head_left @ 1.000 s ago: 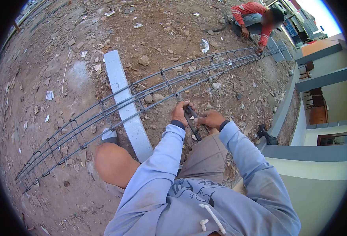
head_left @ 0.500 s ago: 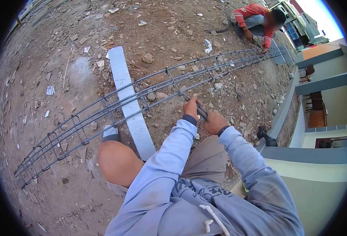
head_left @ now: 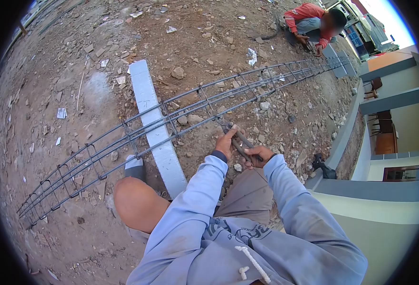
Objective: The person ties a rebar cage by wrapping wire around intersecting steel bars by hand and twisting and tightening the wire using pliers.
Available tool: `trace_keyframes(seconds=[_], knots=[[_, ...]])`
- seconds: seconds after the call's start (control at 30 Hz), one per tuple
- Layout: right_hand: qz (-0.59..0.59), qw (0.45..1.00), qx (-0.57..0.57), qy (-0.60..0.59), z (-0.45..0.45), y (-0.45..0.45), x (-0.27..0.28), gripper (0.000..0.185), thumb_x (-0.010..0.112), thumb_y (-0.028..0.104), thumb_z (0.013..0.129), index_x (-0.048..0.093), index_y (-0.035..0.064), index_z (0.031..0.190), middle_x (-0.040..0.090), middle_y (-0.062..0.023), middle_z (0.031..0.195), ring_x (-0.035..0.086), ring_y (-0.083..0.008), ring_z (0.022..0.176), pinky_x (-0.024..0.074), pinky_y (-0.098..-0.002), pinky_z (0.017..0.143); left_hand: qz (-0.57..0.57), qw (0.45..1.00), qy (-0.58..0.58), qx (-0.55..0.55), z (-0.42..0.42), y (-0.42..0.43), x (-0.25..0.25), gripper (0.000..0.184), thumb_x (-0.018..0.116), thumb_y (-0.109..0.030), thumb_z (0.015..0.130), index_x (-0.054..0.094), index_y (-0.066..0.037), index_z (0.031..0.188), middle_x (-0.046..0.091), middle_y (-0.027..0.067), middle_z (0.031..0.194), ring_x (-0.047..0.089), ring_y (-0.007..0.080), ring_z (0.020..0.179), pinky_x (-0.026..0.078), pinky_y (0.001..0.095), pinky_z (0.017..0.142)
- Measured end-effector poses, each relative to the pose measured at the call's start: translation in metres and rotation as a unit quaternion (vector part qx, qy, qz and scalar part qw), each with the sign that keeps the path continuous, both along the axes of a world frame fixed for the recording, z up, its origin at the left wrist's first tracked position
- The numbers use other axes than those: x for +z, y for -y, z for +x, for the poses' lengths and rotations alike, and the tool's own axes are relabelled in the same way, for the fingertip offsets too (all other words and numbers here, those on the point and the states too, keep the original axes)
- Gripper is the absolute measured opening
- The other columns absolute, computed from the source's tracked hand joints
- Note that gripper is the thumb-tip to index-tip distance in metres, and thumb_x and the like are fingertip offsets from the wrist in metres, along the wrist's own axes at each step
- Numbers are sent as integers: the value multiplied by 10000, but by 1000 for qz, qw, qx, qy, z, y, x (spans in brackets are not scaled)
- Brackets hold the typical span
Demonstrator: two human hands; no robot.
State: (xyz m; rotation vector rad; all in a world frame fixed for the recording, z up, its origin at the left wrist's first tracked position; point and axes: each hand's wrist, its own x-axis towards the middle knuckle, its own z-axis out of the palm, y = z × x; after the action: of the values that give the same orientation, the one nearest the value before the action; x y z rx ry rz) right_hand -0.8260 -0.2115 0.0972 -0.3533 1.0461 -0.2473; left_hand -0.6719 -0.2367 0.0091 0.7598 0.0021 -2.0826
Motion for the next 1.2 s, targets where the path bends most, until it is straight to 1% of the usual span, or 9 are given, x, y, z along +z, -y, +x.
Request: trace_keyframes(seconds=[0.07,0.2,0.27,0.37,0.5,0.63,0.77,0.9,1.2], knots=[[40,998,29,45,-10,17,11,359,539,262,903,542,-37,1102,611,-91,775,599,-191,659,499,-323,575,-6,999,-41,11,-3,6,-5,265,603,-289,885,585,-70,1033,655,98,957,632,223,871,518,382,808],[-54,958,177,-221,7,22,42,495,612,344,846,530,-45,1141,588,-113,786,617,-235,732,496,-342,636,41,984,-152,80,-11,13,9,208,586,-225,894,582,-64,1026,644,106,999,629,228,895,518,398,820],[-167,830,323,-423,26,27,67,575,672,379,783,520,-50,1133,609,-145,867,627,-284,883,513,-387,710,65,980,-147,114,-16,14,18,183,570,-213,902,578,-55,993,639,101,958,629,232,884,520,395,809],[-481,485,362,-634,39,-12,66,707,735,372,677,479,-47,1186,567,-171,998,582,-303,975,494,-414,738,85,979,-126,135,-28,23,15,162,553,-210,910,562,-50,935,625,90,892,630,232,849,524,398,797],[-515,305,303,-742,54,-32,26,582,625,199,699,460,-35,1205,527,-170,1046,514,-316,1033,431,-460,813,119,987,-41,103,-27,26,21,171,531,-223,922,536,-65,856,593,78,811,625,230,809,526,401,776],[-462,446,351,-682,43,-20,14,464,554,121,736,491,-36,1168,589,-148,931,612,-315,852,494,-402,696,147,985,31,86,-28,31,13,229,537,-297,920,532,-80,847,580,78,793,613,233,782,515,383,719],[-246,741,406,-476,16,41,49,381,610,177,771,530,-18,1088,634,-123,768,642,-287,648,513,-374,605,103,989,-31,102,-25,29,21,308,577,-398,890,533,-93,891,580,79,790,599,248,745,491,416,708],[-50,970,148,-184,-5,34,37,335,630,262,843,595,-52,956,596,-87,690,591,-186,552,471,-312,472,50,992,-69,97,-13,8,19,357,611,-419,865,541,-95,999,599,91,824,598,257,748,500,428,713],[-106,979,41,-168,14,-7,8,227,635,196,849,575,-20,886,580,-93,670,564,-184,530,441,-316,448,62,991,114,8,-13,11,-8,375,627,-407,853,544,-48,923,591,85,770,599,226,661,524,372,602]])
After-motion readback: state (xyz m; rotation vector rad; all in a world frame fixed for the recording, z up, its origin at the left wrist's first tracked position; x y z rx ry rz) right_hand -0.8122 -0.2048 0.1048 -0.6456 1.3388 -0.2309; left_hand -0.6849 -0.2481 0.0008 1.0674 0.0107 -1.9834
